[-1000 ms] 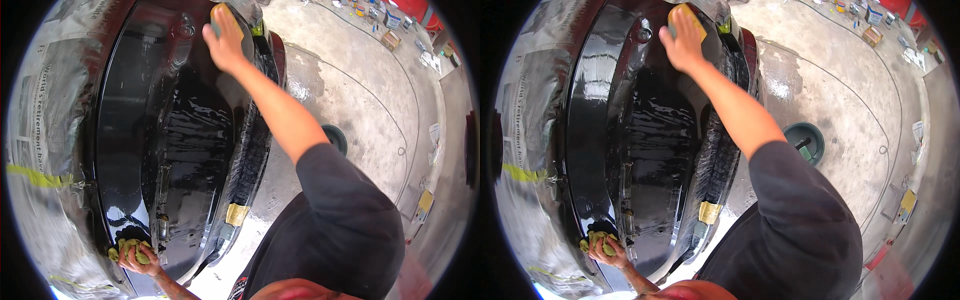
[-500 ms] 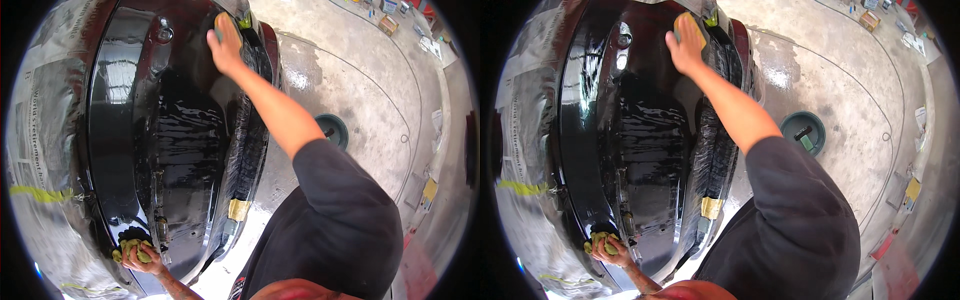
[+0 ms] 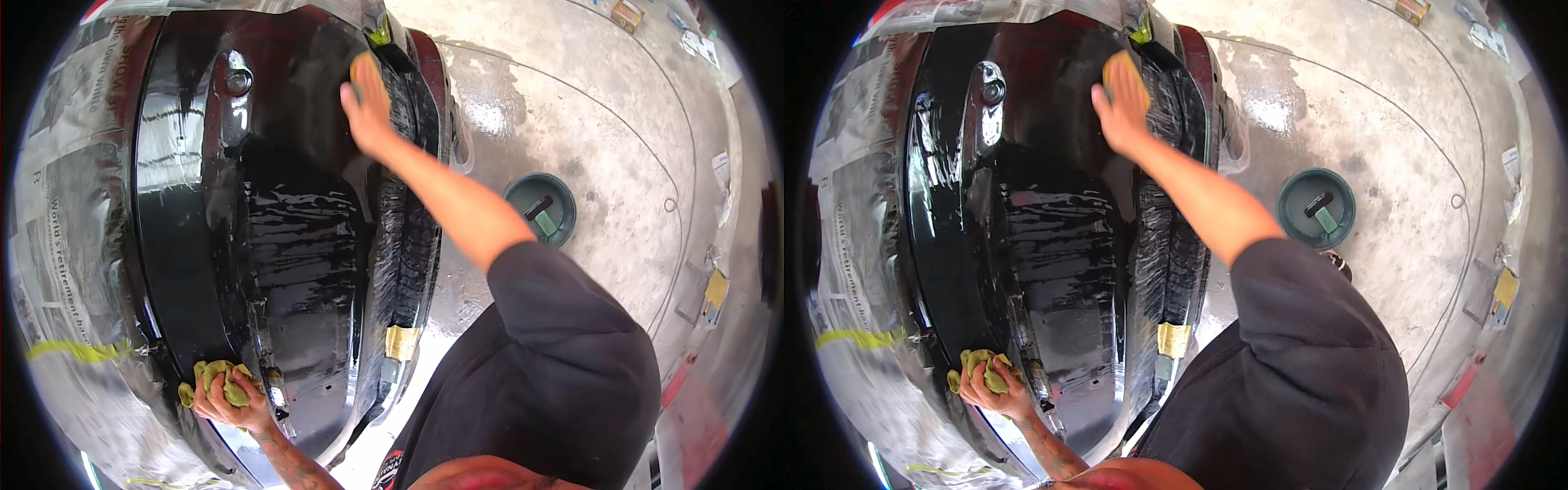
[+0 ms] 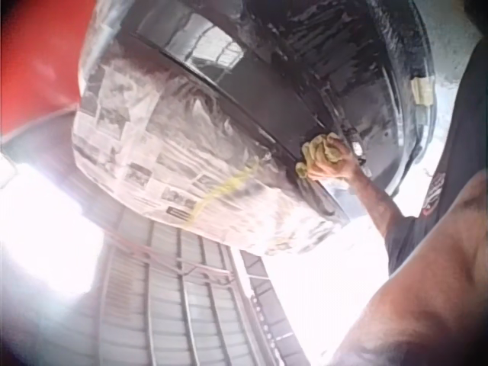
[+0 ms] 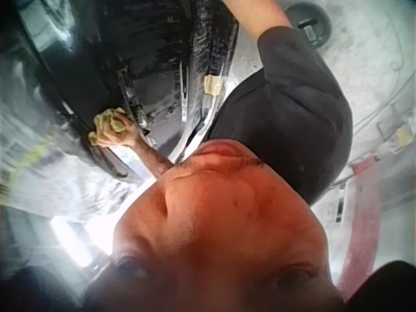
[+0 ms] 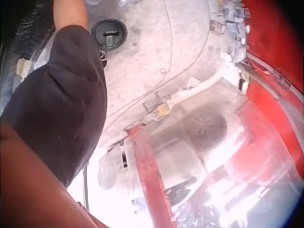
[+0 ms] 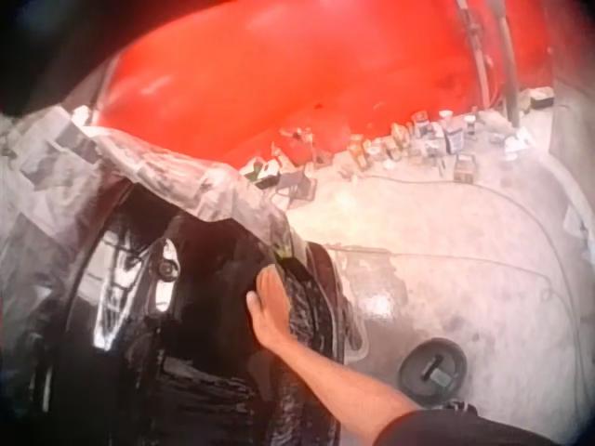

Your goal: The person wets a cloth in a bucket of water, then sands a car panel using sandpaper and the cloth.

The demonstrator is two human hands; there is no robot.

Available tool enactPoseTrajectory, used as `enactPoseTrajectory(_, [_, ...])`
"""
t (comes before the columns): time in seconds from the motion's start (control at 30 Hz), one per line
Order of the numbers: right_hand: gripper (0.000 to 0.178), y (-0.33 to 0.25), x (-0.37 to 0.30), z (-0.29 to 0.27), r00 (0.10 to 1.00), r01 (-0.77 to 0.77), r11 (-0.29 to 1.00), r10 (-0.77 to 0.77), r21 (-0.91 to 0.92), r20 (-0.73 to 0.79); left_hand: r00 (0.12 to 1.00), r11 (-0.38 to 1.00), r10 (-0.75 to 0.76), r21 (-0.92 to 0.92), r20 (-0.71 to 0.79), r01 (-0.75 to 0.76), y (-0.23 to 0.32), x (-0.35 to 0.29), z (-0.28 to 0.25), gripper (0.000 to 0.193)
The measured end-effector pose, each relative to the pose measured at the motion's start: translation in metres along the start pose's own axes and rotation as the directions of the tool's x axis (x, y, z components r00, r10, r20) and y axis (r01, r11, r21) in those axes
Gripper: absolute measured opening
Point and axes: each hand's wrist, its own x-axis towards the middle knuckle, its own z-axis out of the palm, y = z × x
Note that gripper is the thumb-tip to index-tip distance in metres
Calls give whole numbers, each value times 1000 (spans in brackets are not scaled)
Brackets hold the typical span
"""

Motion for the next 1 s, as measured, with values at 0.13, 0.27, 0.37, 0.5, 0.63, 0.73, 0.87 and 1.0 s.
enactPoseTrajectory(0.13, [81, 5, 11, 1, 999, 3, 1000, -2, 26, -35, 1000, 1000, 5, 14, 6, -5, 1, 1, 1, 20])
enactPoseTrajectory(0.27, [85, -4, -171, 6, 985, 5, 999, 3, -48, 175, 999, 998, 44, 35, 0, -44, -3, 0, -2, 20])
enactPoseTrajectory(0.37, [88, -7, -230, -9, 902, -99, 989, 137, -114, 410, 999, 999, 38, 34, 1, -38, -2, -1, 0, 20])
enactPoseTrajectory(0.5, [84, 4, -130, -1, 978, -94, 991, 109, -91, 179, 999, 999, 28, 38, 17, -28, -2, -1, -2, 21])
enactPoseTrajectory(0.63, [80, 29, -5, -10, 1000, -10, 999, 10, -44, -8, 999, 999, 43, 13, 22, -44, 1, 3, 2, 20])
enactPoseTrajectory(0.73, [79, 32, -13, -7, 1000, -7, 999, 7, -31, -6, 1000, 1000, 5, -6, 21, -5, -2, -1, -2, 21])
enactPoseTrajectory(0.87, [81, 28, -69, -6, 989, -4, 999, 12, -53, 148, 999, 999, 18, 28, 36, -19, -3, -3, -5, 19])
enactPoseTrajectory(1.0, [81, 49, 24, -8, 997, 76, 997, -76, -25, -30, 999, 999, 27, 19, 35, -28, -2, 0, -2, 19])
